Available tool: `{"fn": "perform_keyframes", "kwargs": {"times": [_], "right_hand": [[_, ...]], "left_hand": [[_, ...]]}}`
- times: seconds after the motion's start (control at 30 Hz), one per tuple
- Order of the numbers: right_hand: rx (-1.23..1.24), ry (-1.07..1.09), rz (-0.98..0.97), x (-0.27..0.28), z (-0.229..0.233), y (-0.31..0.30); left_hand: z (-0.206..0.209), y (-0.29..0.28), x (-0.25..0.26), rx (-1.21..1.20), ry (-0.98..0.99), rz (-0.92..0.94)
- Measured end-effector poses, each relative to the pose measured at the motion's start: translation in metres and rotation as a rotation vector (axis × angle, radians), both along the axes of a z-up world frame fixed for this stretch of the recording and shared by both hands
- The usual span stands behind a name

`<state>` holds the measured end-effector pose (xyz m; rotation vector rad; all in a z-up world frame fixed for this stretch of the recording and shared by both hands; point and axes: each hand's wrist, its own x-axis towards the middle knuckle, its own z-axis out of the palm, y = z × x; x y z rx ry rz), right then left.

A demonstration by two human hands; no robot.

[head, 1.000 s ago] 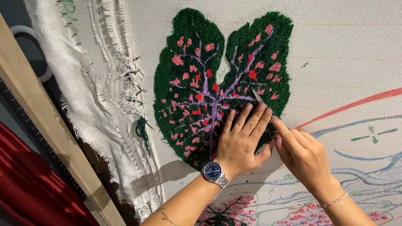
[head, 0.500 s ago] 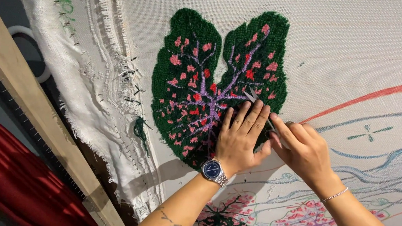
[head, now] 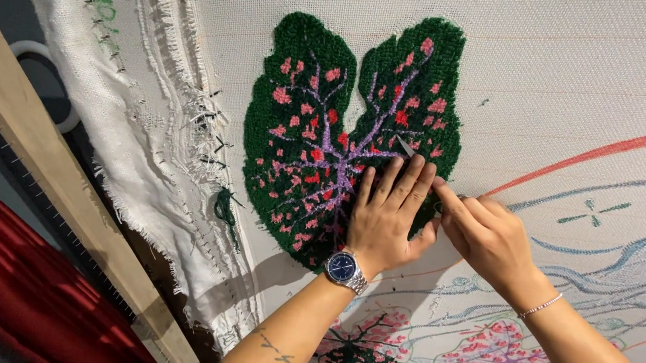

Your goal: Trimming excess yarn from a tufted rug leaf design using scissors.

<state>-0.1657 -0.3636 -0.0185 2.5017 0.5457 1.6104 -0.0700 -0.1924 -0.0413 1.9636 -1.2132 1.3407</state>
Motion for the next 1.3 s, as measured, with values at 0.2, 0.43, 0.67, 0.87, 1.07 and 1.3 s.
{"fn": "perform_keyframes", "kwargs": {"times": [0.2, 0.43, 0.67, 0.87, 1.07, 1.3], "right_hand": [[0.033, -0.114, 0.048, -0.009, 0.015, 0.008], [-0.039, -0.082, -0.047, -0.008, 0.016, 0.004], [-0.104, -0.022, -0.067, -0.006, 0.010, -0.011], [-0.083, -0.075, 0.012, -0.017, 0.026, -0.007], [-0.162, -0.039, -0.017, -0.021, 0.040, -0.010], [-0.170, -0.046, -0.076, -0.035, 0.048, -0.011]], "left_hand": [[-0.001, 0.001, -0.002, 0.006, -0.028, 0.008], [0.003, -0.004, -0.002, -0.010, -0.023, 0.011], [0.004, -0.005, -0.005, -0.006, -0.010, 0.000], [0.002, -0.005, -0.008, -0.003, -0.024, 0.012], [0.003, -0.003, -0.010, -0.023, -0.012, -0.007], [0.005, -0.008, -0.013, -0.010, -0.022, 0.018]]}}
